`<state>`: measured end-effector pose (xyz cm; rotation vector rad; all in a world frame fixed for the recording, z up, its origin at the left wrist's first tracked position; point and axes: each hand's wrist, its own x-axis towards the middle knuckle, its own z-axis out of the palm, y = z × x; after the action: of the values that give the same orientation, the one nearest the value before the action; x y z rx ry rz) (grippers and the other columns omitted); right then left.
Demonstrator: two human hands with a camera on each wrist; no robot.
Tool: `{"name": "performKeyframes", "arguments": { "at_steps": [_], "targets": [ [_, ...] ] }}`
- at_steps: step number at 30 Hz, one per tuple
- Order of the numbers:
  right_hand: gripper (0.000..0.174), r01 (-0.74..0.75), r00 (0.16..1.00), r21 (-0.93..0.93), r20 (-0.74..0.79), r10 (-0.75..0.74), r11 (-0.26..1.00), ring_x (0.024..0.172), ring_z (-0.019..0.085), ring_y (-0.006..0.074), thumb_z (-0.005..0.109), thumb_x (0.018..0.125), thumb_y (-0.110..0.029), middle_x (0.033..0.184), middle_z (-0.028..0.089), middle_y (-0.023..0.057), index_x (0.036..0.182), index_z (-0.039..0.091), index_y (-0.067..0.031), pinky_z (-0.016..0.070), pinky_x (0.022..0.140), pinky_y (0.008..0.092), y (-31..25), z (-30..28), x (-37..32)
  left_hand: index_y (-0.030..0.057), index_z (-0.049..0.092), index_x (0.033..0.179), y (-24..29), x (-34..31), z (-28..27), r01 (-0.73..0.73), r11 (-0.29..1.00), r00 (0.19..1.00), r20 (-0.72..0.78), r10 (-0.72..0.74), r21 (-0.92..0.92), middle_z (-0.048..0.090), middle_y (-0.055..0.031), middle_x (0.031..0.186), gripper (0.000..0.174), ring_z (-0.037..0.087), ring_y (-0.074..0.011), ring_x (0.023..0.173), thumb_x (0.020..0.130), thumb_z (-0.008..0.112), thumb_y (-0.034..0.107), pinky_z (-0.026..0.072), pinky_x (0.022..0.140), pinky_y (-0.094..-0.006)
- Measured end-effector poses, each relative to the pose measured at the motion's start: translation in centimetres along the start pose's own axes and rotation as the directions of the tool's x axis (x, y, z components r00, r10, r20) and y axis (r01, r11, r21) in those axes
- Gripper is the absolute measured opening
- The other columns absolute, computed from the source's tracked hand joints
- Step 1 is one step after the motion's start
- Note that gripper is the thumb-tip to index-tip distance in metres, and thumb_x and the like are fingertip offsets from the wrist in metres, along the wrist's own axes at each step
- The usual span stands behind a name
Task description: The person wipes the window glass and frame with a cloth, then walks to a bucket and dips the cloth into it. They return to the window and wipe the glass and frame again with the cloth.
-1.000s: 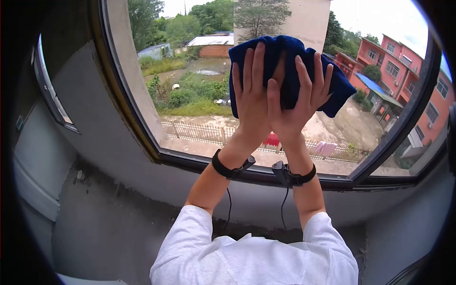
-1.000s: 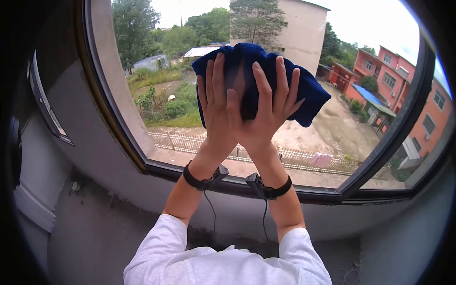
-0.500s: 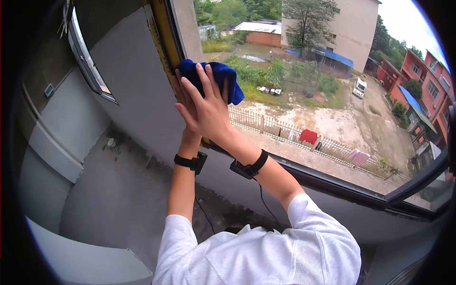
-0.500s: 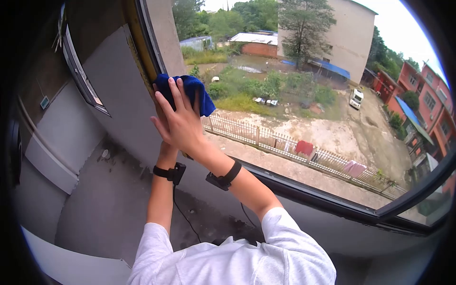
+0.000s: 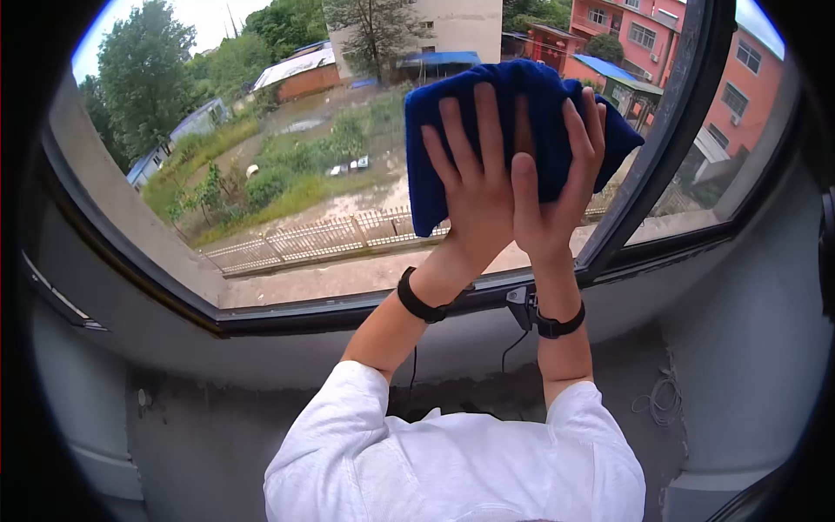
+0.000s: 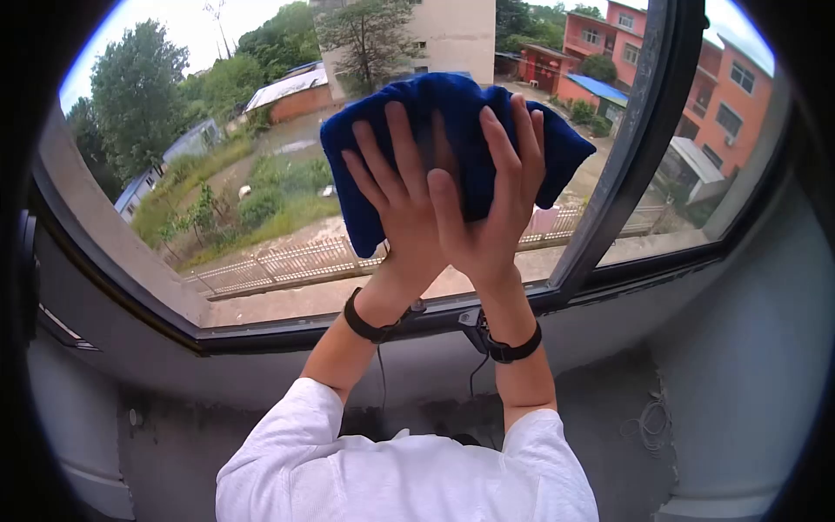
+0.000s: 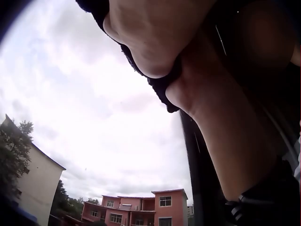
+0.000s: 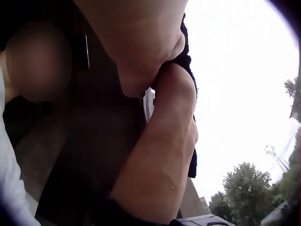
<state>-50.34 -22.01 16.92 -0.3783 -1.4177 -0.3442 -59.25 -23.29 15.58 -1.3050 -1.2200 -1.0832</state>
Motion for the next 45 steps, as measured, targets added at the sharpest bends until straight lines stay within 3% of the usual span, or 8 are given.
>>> {"name": "performKeyframes", "arguments": {
  "at_steps": [8,15,19,21,29,38,43,45],
  "targets": [
    [0.06,-0.457,0.875,0.02,-0.169,0.454,0.889,0.151,0.03,0.0418,0.036,0.109,-0.037,0.16,0.034,0.0286,0.15,0.038,0.0059,0.0188,0.124,0.0539,7.1,-9.5,-13.8,0.0191,0.054,0.151,11.6,-9.9,3.3,-0.301,0.91,0.907,0.209,0.366,-0.287,0.037,-0.0077,0.166,0.051,0.027,-0.0344,0.154,0.105,0.041,0.037,0.0119,0.126,-0.0531],
    [0.061,-0.307,0.947,0.017,-0.091,0.307,0.952,0.149,0.027,0.0506,0.044,0.104,-0.041,0.158,0.031,0.0345,0.146,0.04,0.0029,0.0145,0.121,0.0664,-4.4,2.4,-14.7,0.0297,0.062,0.145,-5.0,-13.6,-1.6,-0.183,0.978,0.972,0.131,0.195,-0.1,0.035,-0.0077,0.166,0.046,0.023,-0.0392,0.155,0.105,0.04,0.039,0.0132,0.124,-0.0613],
    [0.065,-0.067,0.986,0.04,0.155,0.06,0.997,0.145,0.031,0.054,0.062,0.096,-0.04,0.153,0.033,0.0406,0.144,0.044,0.0006,0.0152,0.12,0.0677,-15.1,12.1,-14.4,0.0138,0.061,0.144,-19.4,-15.1,-7.8,0.078,0.994,0.98,0.19,-0.063,-0.071,0.03,-0.0249,0.164,0.047,0.023,-0.0549,0.151,0.103,0.046,0.032,0.0191,0.118,-0.0719],
    [0.051,-0.12,0.986,0.154,0.13,0.1,0.981,0.142,0.042,0.0454,0.07,0.091,-0.042,0.147,0.056,0.0247,0.135,0.066,-0.0176,0.0174,0.122,0.0556,-21.7,18.6,-15.8,0.0064,0.022,0.163,-26.2,-15.4,-11.0,0.202,0.977,0.969,0.158,-0.19,-0.064,0.017,-0.0293,0.167,0.066,0.013,-0.0578,0.152,0.107,0.046,0.032,0.0166,0.118,-0.0734],
    [0.074,-0.118,0.861,0.33,0.503,-0.069,0.936,0.148,0.043,0.0225,0.068,0.087,-0.036,0.164,0.041,0.0081,0.157,0.046,-0.0226,0.0243,0.116,0.0476,-39.8,31.7,-22.5,0.0086,0.019,0.164,-40.5,-18.2,-20.4,0.248,0.964,0.962,0.094,-0.257,0.1,0.015,-0.0293,0.168,0.07,0.009,-0.0583,0.152,0.107,0.047,0.035,0.0154,0.118,-0.0736],
    [0.059,0.131,0.86,0.178,0.469,-0.201,0.975,0.151,0.036,0.0297,0.07,0.09,-0.053,0.158,0.05,0.0107,0.144,0.061,-0.0303,0.0028,0.126,0.0518,-30.5,24.6,-24.5,0.0115,0.015,0.165,-33.2,-23.1,-14.2,0.395,0.918,0.916,0.095,-0.39,-0.037,0.011,-0.0292,0.168,0.075,0.003,-0.0589,0.153,0.105,0.049,0.04,0.0138,0.117,-0.0738],
    [0.065,0.18,0.92,0.038,0.348,-0.182,0.983,0.146,0.038,0.045,0.072,0.089,-0.053,0.151,0.048,0.0285,0.141,0.059,-0.0163,0.0227,0.122,0.0581,-18.3,14.7,-24.8,0.0131,0.013,0.166,-22.0,-25.0,-8.6,0.519,0.844,0.852,0.166,-0.497,-0.135,0.009,-0.0291,0.169,0.078,0.0,-0.0593,0.153,0.105,0.05,0.042,0.0129,0.117,-0.0739],
    [0.071,0.132,0.936,-0.01,0.332,-0.121,0.991,0.146,0.033,0.0534,0.067,0.092,-0.052,0.152,0.034,0.0397,0.147,0.049,-0.0113,0.0219,0.118,0.0683,-13.0,9.6,-24.9,0.0117,0.015,0.167,-17.4,-24.6,-6.7,0.242,0.965,0.938,0.278,-0.206,-0.101,-0.003,-0.0278,0.17,0.099,-0.009,-0.0602,0.152,0.096,0.05,0.071,0.0035,0.115,-0.0773]
  ]
}}
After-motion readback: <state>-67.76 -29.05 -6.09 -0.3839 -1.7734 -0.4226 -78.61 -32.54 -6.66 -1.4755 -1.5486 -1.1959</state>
